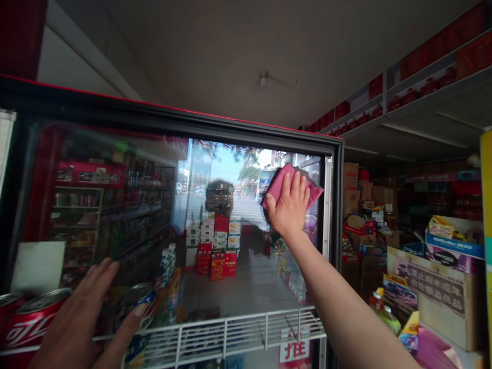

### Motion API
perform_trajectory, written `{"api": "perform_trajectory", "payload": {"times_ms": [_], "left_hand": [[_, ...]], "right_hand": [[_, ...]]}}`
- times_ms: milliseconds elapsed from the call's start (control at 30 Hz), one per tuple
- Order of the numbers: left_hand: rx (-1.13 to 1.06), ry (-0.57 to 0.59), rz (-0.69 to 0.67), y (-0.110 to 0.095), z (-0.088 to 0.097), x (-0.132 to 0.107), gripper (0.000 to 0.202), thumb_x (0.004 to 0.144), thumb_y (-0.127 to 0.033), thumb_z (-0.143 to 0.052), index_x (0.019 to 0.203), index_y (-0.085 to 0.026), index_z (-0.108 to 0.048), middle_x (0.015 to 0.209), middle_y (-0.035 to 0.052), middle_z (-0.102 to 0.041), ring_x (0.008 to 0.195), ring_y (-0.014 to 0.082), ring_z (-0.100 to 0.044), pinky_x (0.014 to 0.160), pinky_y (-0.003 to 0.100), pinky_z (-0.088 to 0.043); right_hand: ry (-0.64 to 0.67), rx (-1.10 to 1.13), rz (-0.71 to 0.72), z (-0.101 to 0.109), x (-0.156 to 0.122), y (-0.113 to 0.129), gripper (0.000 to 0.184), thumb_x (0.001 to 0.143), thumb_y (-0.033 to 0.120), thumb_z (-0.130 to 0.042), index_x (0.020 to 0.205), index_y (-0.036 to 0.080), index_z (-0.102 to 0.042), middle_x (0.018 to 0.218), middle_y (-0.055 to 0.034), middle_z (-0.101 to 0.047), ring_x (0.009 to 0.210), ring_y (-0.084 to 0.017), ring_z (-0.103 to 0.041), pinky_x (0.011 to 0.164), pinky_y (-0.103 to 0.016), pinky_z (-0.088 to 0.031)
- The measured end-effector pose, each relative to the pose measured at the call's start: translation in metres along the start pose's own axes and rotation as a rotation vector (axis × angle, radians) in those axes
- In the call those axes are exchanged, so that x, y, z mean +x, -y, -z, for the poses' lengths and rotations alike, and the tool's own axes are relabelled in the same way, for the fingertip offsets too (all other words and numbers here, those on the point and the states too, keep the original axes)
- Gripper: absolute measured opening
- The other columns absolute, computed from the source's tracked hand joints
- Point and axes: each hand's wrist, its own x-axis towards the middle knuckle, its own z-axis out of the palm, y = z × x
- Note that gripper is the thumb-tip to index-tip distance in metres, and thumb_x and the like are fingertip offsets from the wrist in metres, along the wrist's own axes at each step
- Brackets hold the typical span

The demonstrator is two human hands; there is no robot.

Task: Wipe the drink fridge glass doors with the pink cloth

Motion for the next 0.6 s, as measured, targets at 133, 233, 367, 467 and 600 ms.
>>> {"api": "perform_trajectory", "payload": {"times_ms": [133,233,367,467,600], "left_hand": [[0.038,-0.04,-0.007,0.022,0.012,0.0,0.083,0.103,-0.05,-0.059,0.178,-0.036,-0.027,0.183,0.0035,-0.037,0.169,0.0372,-0.037,0.141,0.066,-0.028],[0.045,-0.055,0.016,0.044,0.023,-0.003,0.082,0.103,-0.049,-0.059,0.178,-0.037,-0.026,0.184,0.0016,-0.036,0.169,0.0356,-0.038,0.141,0.063,-0.031],[0.062,-0.068,0.038,0.069,0.036,-0.007,0.083,0.102,-0.051,-0.059,0.177,-0.031,-0.029,0.184,0.0048,-0.036,0.169,0.0353,-0.036,0.141,0.058,-0.031],[0.068,-0.068,0.056,0.083,0.046,-0.01,0.083,0.103,-0.05,-0.058,0.178,-0.031,-0.028,0.183,0.0059,-0.037,0.169,0.0355,-0.036,0.14,0.059,-0.032],[0.081,-0.053,0.052,0.103,0.058,-0.015,0.082,0.103,-0.05,-0.057,0.177,-0.031,-0.027,0.182,0.0074,-0.04,0.168,0.0361,-0.039,0.139,0.06,-0.034]], "right_hand": [[0.001,0.004,0.03,0.001,0.006,0.047,0.087,0.111,0.06,-0.043,0.178,0.008,-0.025,0.185,-0.0263,-0.025,0.171,-0.048,-0.025,0.134,-0.071,-0.029],[-0.008,0.005,0.054,0.0,0.011,0.085,0.087,0.11,0.061,-0.042,0.178,0.008,-0.027,0.185,-0.0264,-0.026,0.171,-0.05,-0.026,0.134,-0.071,-0.029],[-0.029,0.031,0.099,-0.002,0.016,0.134,0.086,0.11,0.061,-0.041,0.178,0.012,-0.026,0.185,-0.0244,-0.026,0.172,-0.048,-0.023,0.133,-0.072,-0.029],[-0.029,0.062,0.129,-0.002,0.016,0.17,0.085,0.109,0.06,-0.043,0.178,0.012,-0.026,0.185,-0.0245,-0.025,0.173,-0.047,-0.021,0.134,-0.073,-0.027],[-0.004,0.085,0.16,0.0,0.013,0.218,0.086,0.109,0.06,-0.045,0.178,0.012,-0.027,0.186,-0.0249,-0.024,0.173,-0.047,-0.021,0.135,-0.072,-0.024]]}}
